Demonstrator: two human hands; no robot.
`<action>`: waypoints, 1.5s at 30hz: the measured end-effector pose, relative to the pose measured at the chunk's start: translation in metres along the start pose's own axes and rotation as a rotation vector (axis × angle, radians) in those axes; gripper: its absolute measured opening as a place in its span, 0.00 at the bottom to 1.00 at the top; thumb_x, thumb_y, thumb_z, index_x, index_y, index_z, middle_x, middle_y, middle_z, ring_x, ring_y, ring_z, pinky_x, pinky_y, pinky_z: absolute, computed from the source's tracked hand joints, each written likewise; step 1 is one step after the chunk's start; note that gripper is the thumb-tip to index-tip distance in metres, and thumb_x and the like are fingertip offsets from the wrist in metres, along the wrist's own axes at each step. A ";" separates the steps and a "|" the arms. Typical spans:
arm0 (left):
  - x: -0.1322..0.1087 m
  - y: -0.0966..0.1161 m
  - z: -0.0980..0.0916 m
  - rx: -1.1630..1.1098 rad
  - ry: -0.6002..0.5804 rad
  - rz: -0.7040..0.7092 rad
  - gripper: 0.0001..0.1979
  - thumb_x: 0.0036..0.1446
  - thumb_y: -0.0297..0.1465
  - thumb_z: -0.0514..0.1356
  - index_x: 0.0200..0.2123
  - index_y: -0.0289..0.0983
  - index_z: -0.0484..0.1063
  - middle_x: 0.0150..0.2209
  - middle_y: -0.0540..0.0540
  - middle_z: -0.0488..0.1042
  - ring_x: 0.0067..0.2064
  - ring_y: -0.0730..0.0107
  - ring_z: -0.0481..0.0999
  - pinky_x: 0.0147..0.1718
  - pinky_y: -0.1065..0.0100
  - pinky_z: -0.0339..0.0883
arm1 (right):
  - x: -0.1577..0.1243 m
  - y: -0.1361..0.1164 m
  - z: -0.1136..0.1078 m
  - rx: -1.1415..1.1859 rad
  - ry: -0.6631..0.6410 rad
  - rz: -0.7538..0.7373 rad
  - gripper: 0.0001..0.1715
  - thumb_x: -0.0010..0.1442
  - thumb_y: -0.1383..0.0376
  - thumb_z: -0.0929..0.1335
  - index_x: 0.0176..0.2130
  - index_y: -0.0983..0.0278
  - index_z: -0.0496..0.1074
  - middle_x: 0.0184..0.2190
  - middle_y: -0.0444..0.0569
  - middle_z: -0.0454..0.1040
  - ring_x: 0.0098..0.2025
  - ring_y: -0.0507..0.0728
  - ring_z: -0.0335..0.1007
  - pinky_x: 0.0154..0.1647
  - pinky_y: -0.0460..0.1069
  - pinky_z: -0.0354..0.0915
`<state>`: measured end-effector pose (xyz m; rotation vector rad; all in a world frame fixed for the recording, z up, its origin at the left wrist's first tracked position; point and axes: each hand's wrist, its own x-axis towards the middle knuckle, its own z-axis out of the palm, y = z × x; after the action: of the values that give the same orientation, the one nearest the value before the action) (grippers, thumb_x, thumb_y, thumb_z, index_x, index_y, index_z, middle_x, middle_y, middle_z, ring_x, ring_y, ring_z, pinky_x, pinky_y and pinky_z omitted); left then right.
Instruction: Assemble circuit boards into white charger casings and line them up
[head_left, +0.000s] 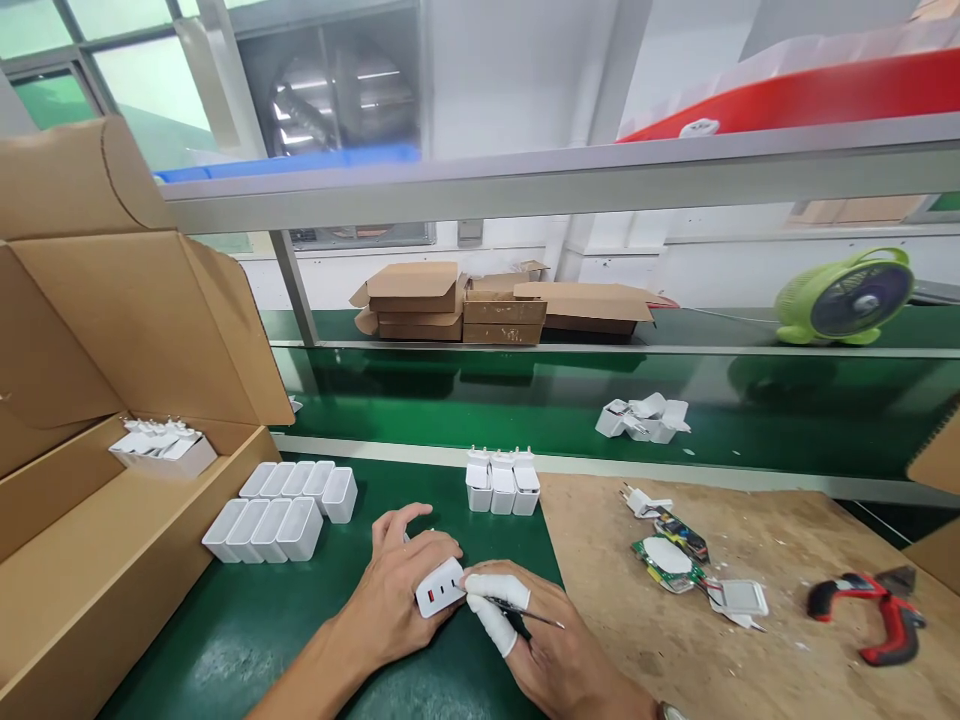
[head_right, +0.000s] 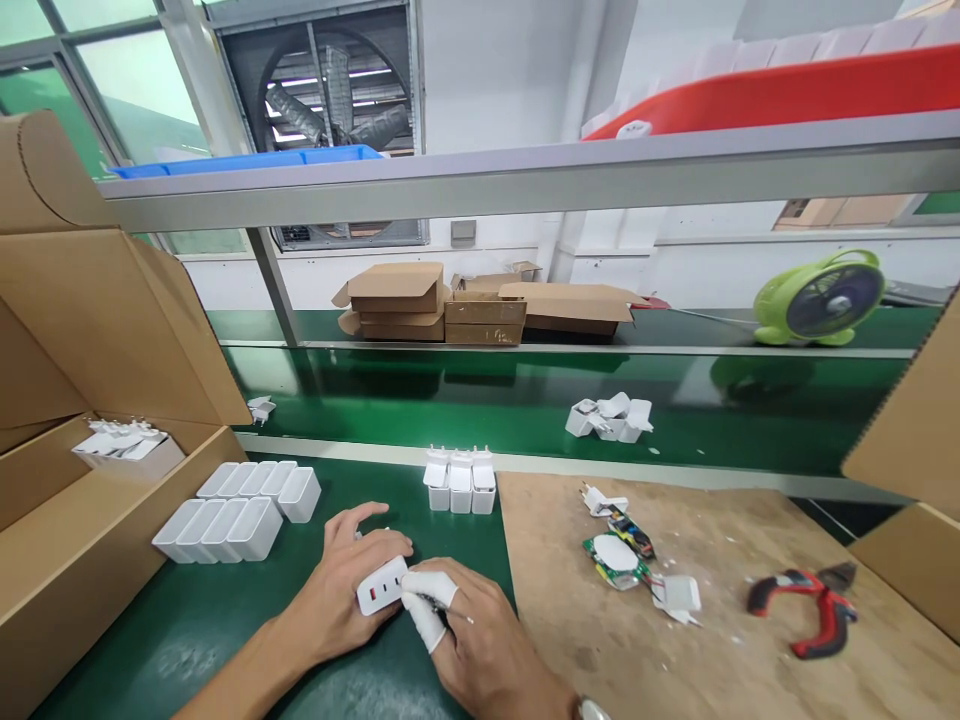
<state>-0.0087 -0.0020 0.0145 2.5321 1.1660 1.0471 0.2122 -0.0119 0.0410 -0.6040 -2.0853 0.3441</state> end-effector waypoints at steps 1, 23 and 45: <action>0.000 0.001 0.000 -0.004 0.008 0.003 0.12 0.68 0.30 0.62 0.53 0.43 0.70 0.49 0.46 0.83 0.63 0.37 0.68 0.58 0.40 0.55 | 0.001 0.000 0.000 -0.003 -0.003 0.002 0.17 0.71 0.76 0.65 0.53 0.59 0.74 0.44 0.50 0.83 0.43 0.55 0.83 0.46 0.48 0.78; -0.001 -0.003 0.005 -0.070 -0.035 0.057 0.15 0.72 0.36 0.63 0.58 0.42 0.70 0.55 0.40 0.83 0.63 0.48 0.79 0.66 0.42 0.60 | 0.001 -0.003 -0.013 -0.010 -0.146 0.594 0.14 0.69 0.61 0.65 0.42 0.62 0.81 0.37 0.54 0.84 0.39 0.61 0.81 0.44 0.53 0.78; 0.005 0.001 0.001 -0.107 0.030 0.078 0.08 0.71 0.32 0.62 0.52 0.41 0.74 0.52 0.40 0.84 0.60 0.50 0.81 0.58 0.51 0.66 | 0.000 -0.002 0.003 0.118 -0.054 0.096 0.16 0.72 0.76 0.66 0.52 0.60 0.76 0.46 0.52 0.80 0.49 0.57 0.79 0.51 0.51 0.76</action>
<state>-0.0053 0.0016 0.0169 2.5050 0.9978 1.1368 0.2098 -0.0136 0.0401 -0.6312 -2.0754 0.5395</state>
